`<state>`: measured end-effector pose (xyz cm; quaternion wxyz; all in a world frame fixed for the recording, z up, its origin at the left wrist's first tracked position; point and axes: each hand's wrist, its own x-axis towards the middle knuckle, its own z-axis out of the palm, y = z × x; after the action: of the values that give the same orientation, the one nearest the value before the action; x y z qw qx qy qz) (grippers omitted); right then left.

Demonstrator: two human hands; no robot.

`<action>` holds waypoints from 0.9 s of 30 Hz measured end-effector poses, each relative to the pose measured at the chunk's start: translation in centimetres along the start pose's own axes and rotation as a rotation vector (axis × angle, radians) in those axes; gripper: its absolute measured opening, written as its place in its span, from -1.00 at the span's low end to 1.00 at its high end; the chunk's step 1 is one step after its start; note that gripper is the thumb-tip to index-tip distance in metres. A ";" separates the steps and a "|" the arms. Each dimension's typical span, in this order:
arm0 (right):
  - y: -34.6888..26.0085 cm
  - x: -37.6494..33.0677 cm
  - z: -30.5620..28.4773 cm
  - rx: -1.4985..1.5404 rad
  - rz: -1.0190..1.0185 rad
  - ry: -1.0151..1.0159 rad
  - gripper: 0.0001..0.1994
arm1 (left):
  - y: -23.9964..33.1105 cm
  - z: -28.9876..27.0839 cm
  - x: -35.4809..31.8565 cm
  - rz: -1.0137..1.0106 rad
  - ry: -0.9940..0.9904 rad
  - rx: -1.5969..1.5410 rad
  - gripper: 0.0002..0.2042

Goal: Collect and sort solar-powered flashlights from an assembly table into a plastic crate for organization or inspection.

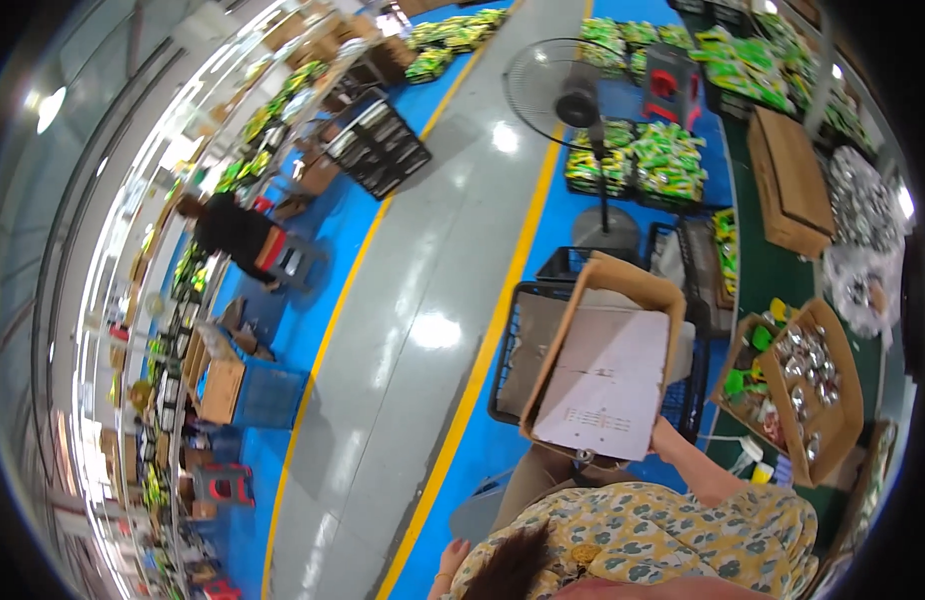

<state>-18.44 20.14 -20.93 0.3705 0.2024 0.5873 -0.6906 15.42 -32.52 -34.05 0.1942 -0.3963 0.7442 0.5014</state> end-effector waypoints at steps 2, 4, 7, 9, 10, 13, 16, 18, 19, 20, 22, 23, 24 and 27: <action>-0.2 -0.9 -0.6 0.026 0.029 0.125 -0.59 | 0.2 1.3 -0.7 -0.090 -0.001 0.281 -0.56; -2.7 0.2 2.2 0.001 0.021 0.113 -0.59 | 0.2 1.4 -0.6 -0.012 -0.010 0.303 -0.56; -7.3 1.2 6.5 0.001 0.001 0.141 -0.59 | 1.1 2.1 1.8 0.128 -0.037 0.342 -0.57; -10.3 2.2 9.8 0.012 -0.017 0.162 -0.59 | 2.2 1.5 4.6 0.229 -0.051 0.379 -0.57; -10.5 2.5 11.1 0.022 -0.027 0.175 -0.59 | 3.0 0.9 6.3 0.282 -0.059 0.401 -0.57; -8.2 4.3 12.3 0.063 -0.055 0.207 -0.59 | 5.7 -4.3 12.8 0.439 -0.074 0.481 -0.57; -12.7 8.6 18.8 0.106 -0.080 0.198 -0.59 | 8.9 -12.6 19.5 0.534 -0.038 0.535 -0.58; -16.0 9.1 25.2 0.129 -0.078 0.231 -0.59 | 11.8 -17.6 23.7 0.190 0.183 0.468 -0.65; -17.3 9.0 26.8 0.145 -0.072 0.259 -0.59 | 13.9 -19.2 24.6 0.230 0.277 0.229 -0.66; -18.8 9.5 30.2 0.158 -0.060 0.271 -0.59 | 15.5 -21.7 24.7 0.254 0.383 -0.009 -0.67; -14.1 9.1 28.9 0.204 -0.038 0.288 -0.59 | 15.5 -25.4 24.9 0.244 0.449 0.022 -0.69; -14.6 11.2 29.5 0.144 0.000 0.302 -0.60 | 16.5 -26.3 25.5 0.238 0.435 0.007 -0.69; -14.6 12.8 30.4 0.166 0.005 0.299 -0.61 | 17.2 -27.0 25.1 0.089 0.382 -0.067 -0.68; -17.3 18.5 35.1 0.181 0.004 0.223 -0.60 | 7.9 -30.5 29.3 0.015 0.277 0.103 -0.64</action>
<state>-37.80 -18.04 -14.71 0.2846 0.3115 0.5596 -0.7133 -5.32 -70.08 -36.64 0.1060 -0.4454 0.7916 0.4047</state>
